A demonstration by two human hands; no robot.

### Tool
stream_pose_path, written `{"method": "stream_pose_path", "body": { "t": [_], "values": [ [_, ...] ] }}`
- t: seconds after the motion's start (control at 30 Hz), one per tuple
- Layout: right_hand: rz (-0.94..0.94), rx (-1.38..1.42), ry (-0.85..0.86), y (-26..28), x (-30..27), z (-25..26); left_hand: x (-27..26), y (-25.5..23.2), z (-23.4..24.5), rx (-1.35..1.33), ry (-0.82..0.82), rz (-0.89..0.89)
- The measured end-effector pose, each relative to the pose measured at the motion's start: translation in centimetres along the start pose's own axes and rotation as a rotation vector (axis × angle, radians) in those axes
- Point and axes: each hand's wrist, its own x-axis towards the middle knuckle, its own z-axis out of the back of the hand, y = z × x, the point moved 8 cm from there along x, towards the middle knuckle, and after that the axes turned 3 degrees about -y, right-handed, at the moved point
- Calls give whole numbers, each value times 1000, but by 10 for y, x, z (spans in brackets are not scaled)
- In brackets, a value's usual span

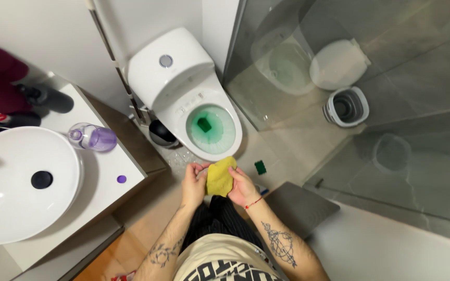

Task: Cleaning various parts of a toilet and a small container using a sponge and detergent.

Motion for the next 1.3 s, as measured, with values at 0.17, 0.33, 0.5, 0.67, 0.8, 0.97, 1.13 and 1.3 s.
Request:
{"method": "stream_pose_path", "body": {
  "t": [0.17,0.33,0.5,0.67,0.8,0.97,1.13,1.3],
  "values": [
    [23,103,-87,4,-3,38,5,19,25,259,1,212],
    [130,226,-87,28,13,96,11,75,77,457,19,277],
    [236,289,-308,55,61,197,28,112,133,707,-102,57],
    [304,181,-410,79,163,302,78,218,129,676,-107,168],
    [659,-239,-363,140,255,308,134,283,117,757,-112,98],
    [1255,-920,-325,217,391,234,204,362,101,685,-148,41],
    [1739,-1697,16,146,509,100,250,419,84,567,-186,-25],
    [1275,-2141,-71,98,623,109,256,427,92,420,-318,-217]
  ]
}}
